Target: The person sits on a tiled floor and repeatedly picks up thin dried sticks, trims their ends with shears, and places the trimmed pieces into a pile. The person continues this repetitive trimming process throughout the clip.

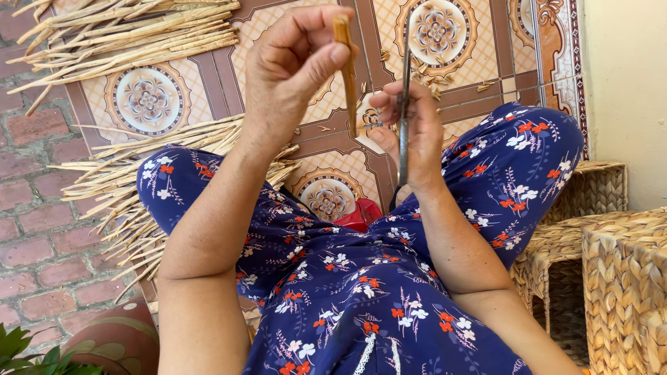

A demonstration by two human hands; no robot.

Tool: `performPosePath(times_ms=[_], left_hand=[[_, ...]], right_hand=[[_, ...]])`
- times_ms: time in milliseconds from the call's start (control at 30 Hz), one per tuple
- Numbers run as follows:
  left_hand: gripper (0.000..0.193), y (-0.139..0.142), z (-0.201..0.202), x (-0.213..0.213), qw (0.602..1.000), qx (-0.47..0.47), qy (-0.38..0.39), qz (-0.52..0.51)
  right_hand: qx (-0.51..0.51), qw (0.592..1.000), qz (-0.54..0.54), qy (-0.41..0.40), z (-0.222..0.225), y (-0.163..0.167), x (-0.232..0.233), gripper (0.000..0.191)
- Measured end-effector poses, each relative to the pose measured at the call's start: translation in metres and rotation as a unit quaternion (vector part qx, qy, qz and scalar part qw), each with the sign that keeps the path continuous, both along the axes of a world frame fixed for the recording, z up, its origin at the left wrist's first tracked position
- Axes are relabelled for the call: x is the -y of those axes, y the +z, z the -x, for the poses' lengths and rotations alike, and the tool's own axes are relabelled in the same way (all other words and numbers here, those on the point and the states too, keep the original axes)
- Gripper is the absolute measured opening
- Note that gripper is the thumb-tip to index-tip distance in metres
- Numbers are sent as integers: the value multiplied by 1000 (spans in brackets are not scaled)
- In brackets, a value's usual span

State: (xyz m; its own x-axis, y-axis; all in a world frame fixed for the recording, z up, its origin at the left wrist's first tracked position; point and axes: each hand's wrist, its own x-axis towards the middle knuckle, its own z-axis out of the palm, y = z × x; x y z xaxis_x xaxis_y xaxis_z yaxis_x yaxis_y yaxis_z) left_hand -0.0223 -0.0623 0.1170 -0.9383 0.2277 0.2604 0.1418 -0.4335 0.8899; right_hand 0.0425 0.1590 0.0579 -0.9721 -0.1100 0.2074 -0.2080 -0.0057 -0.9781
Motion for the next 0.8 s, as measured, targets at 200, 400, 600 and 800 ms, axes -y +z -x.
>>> performPosePath(times_ms=[200, 400, 600, 800], left_hand=[[13, 3, -15, -18, 996, -22, 6, 83], [16, 3, -17, -29, 994, -14, -20, 106], [17, -2, -18, -34, 994, -39, -26, 103], [14, 1, -21, -30, 987, -53, 0, 154]], right_hand=[[-48, 993, -108, -26, -6, 24, -9, 68], [-61, 979, -185, -55, -7, 34, -12, 70], [-83, 974, -199, -69, -6, 34, -13, 72], [-82, 974, -195, -77, -6, 33, -10, 72]])
